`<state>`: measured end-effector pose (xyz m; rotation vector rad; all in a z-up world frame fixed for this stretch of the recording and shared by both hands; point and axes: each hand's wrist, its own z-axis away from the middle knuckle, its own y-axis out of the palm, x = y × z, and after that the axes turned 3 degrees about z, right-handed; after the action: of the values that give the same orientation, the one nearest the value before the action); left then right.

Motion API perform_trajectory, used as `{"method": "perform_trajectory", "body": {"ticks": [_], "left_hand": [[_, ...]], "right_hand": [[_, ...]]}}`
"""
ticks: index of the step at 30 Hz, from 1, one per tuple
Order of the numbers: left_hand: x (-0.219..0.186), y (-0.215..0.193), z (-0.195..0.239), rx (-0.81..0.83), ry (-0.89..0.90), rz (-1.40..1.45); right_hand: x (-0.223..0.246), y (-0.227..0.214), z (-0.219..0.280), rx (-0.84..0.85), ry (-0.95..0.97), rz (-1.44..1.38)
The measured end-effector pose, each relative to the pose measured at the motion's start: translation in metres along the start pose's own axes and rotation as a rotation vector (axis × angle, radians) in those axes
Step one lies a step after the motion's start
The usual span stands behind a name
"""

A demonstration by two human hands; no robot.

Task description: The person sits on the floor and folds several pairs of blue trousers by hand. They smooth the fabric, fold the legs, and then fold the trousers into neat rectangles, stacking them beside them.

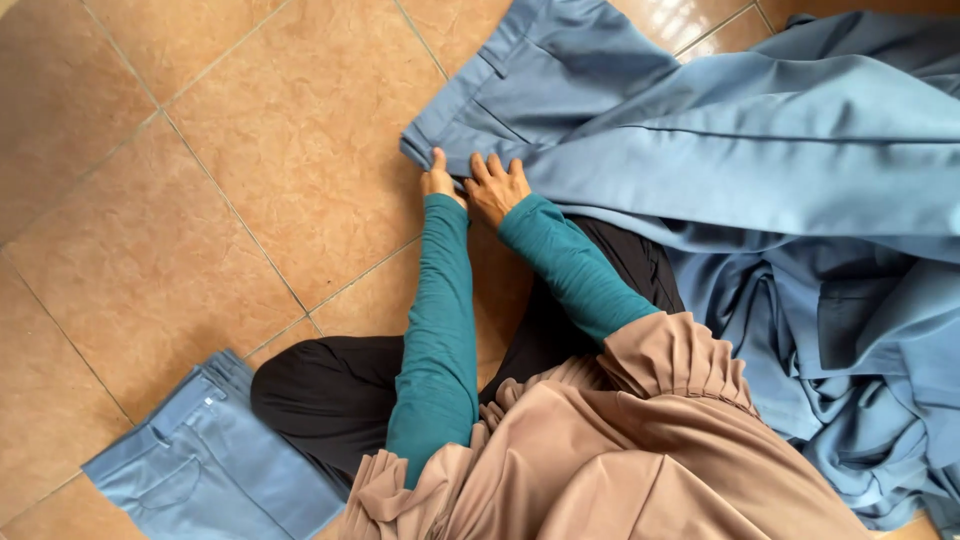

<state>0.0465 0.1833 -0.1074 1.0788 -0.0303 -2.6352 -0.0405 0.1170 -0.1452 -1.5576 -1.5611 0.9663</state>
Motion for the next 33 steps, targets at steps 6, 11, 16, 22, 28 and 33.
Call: {"method": "perform_trajectory", "body": {"ticks": [6, 11, 16, 22, 28, 33], "left_hand": [[-0.014, -0.115, -0.149, -0.228, 0.100, 0.331], [-0.087, -0.240, -0.141, -0.447, 0.130, 0.497], [-0.094, -0.261, -0.035, -0.535, 0.093, 0.585], [-0.025, -0.153, 0.052, -0.236, -0.151, 0.694], [0.003, -0.125, -0.008, 0.040, -0.385, 0.464], [-0.067, -0.196, -0.037, 0.068, -0.440, 0.644]], "right_hand": [[0.003, -0.026, 0.003, 0.104, -0.077, 0.061], [0.028, -0.010, 0.015, 0.408, -0.119, -0.033], [0.066, 0.022, 0.014, 0.374, -0.167, -0.130], [0.085, 0.003, 0.004, 0.342, -0.162, -0.156], [0.047, -0.007, 0.025, 0.296, -0.160, -0.039], [0.021, -0.005, 0.049, 0.270, -0.155, 0.065]]}}
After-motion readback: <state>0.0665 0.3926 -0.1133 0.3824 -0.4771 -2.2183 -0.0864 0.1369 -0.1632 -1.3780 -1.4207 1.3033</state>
